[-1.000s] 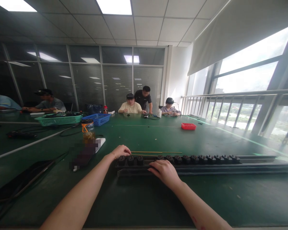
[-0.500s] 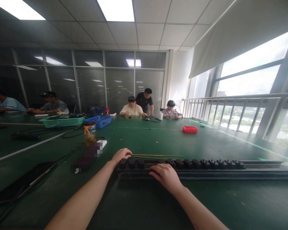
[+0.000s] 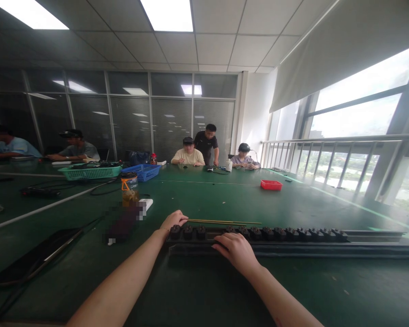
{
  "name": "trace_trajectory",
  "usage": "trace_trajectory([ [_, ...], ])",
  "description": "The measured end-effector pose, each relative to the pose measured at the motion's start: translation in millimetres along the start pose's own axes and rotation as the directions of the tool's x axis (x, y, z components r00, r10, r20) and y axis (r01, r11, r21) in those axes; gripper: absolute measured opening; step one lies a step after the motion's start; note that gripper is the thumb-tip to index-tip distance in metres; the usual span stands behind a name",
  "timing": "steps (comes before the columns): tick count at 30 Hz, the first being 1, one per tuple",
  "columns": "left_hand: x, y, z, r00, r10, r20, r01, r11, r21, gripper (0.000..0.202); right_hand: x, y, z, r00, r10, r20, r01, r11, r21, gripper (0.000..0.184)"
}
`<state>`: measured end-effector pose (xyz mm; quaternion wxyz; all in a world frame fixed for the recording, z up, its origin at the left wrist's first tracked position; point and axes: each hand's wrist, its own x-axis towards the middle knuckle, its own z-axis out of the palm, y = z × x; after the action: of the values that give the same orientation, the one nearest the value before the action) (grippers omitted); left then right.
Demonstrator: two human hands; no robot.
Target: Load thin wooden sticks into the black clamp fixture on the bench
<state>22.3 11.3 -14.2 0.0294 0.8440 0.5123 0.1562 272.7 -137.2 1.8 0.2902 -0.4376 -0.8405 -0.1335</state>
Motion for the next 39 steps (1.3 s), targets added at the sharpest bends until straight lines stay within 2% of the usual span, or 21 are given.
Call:
trace_trajectory([
  [6, -2.2, 3.1, -1.2, 0.997, -0.01, -0.074, 0.012, 1.0, 0.021, 0.03, 0.1, -0.5, -2.4, 1.0, -0.006, -0.007, 0.005, 1.0, -0.01, 0.025],
  [13, -2.3, 8.0, -3.3, 0.996, -0.074, -0.051, 0.075, 0.997, 0.033, 0.028, -0.1, 0.4, -0.4, 1.0, 0.0, -0.005, 0.0, 1.0, -0.006, 0.024],
  [19, -13.3, 10.9, -6.1, 0.97, -0.214, -0.113, 0.223, 0.972, 0.072, 0.033, -0.5, 0.5, -2.0, 1.0, -0.004, 0.002, 0.004, 1.0, -0.009, 0.025],
  [25, -23.1, 11.8, -4.8, 0.957, -0.288, -0.042, 0.29, 0.955, 0.054, 0.033, -0.9, 1.1, -1.0, 1.0, -0.002, 0.007, 0.002, 1.0, -0.007, 0.025],
  [30, -25.4, 15.1, -7.2, 0.925, -0.365, -0.106, 0.375, 0.92, 0.115, 0.032, -1.3, 1.3, -2.3, 1.0, -0.003, 0.016, 0.003, 1.0, -0.015, 0.024],
  [34, -27.0, 17.1, -10.2, 0.927, -0.371, -0.05, 0.374, 0.922, 0.098, 0.03, -1.0, 1.0, -2.7, 1.0, -0.015, 0.023, 0.015, 0.999, -0.029, 0.025],
  [39, -26.7, 15.8, -9.1, 0.937, -0.347, -0.03, 0.348, 0.933, 0.092, 0.031, -1.4, 1.9, -1.5, 1.0, -0.013, 0.025, 0.013, 1.0, -0.023, 0.026],
])
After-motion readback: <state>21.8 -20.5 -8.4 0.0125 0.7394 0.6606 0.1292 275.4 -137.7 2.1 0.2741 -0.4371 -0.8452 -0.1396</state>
